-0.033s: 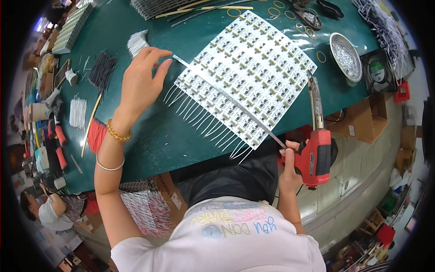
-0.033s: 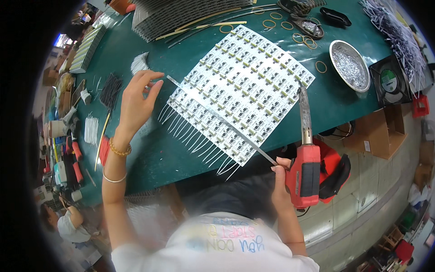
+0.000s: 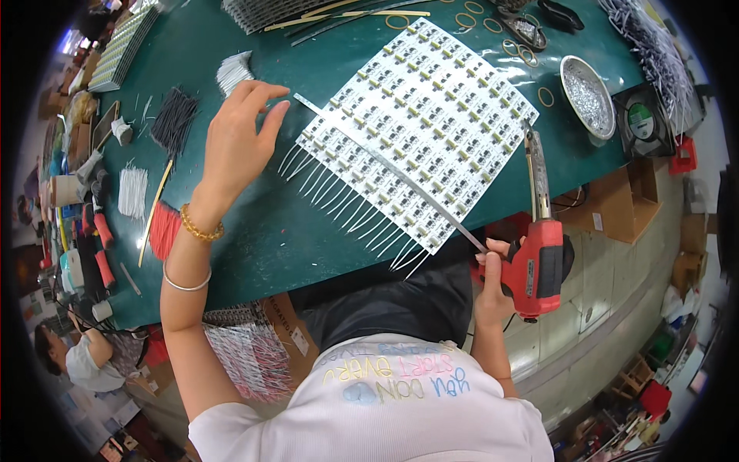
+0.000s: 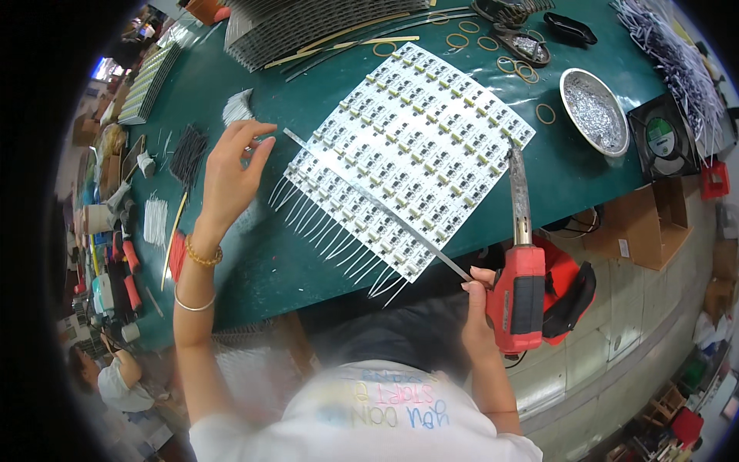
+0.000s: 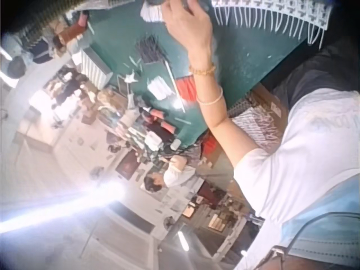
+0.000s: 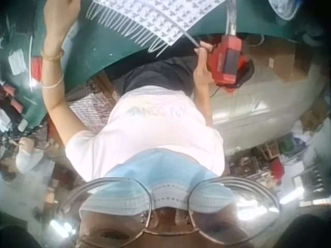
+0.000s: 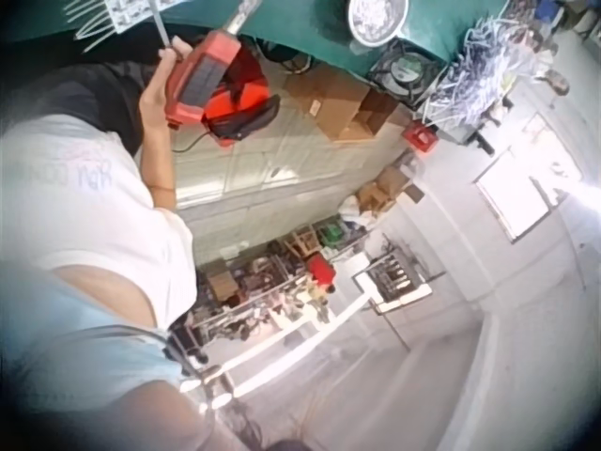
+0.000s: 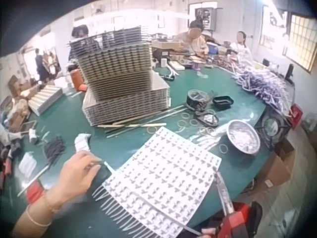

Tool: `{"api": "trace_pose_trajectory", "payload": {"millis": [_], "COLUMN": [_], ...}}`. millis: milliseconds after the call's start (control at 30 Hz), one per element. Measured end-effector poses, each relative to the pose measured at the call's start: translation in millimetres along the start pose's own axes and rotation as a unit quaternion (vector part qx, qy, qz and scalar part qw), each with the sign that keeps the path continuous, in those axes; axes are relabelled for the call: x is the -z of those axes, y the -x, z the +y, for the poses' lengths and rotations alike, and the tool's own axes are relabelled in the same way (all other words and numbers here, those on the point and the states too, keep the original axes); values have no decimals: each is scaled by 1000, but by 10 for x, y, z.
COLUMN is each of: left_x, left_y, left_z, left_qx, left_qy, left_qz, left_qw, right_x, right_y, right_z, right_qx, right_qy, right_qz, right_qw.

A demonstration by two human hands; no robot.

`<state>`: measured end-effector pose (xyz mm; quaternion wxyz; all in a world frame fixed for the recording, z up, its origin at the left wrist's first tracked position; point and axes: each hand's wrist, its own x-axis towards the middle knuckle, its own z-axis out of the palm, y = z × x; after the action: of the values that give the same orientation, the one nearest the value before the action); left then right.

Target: The person places a circuit board sheet on the table, picks up wires, and solders them to the circuit board sheet using a soldering iron.

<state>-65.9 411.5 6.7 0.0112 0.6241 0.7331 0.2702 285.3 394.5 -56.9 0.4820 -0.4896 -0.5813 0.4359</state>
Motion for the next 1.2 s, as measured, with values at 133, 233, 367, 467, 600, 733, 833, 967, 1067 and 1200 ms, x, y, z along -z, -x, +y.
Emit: {"api": "trace_pose_trajectory", "payload": {"millis": [133,233,367,467,600,733,833,967,1067,1200], "left_x": [84,133,205,239,320,217,39,43,44,157], "left_y": [50,90,107,82,46,33,87,121,87,47], "left_z": [-58,-184,-312,-444,-561,-537,-562,-461,-425,-368], "left_qx": [12,-4,-6,-20,-16,-32,-29,-65,-85,-118], "left_qy": [-7,-24,-60,-116,-130,-148,-191,-248,-276,-329], "left_qz": [20,45,69,76,63,34,17,27,9,-27], "left_qw": [1000,999,996,990,989,988,981,966,957,937], "right_x": [-6,39,95,123,413,612,710,660,467,655], "right_y": [-25,-43,-100,-220,-393,-608,-879,-1062,-1146,-1479], "right_z": [16,93,148,128,177,132,-30,-411,-1023,-1312], "right_qx": [8,61,59,105,97,159,239,226,228,262], "right_qy": [11,78,86,139,229,205,205,316,305,298], "right_qz": [7,11,19,62,86,161,153,99,111,65], "right_qw": [1000,995,994,983,965,952,937,916,918,916]}}
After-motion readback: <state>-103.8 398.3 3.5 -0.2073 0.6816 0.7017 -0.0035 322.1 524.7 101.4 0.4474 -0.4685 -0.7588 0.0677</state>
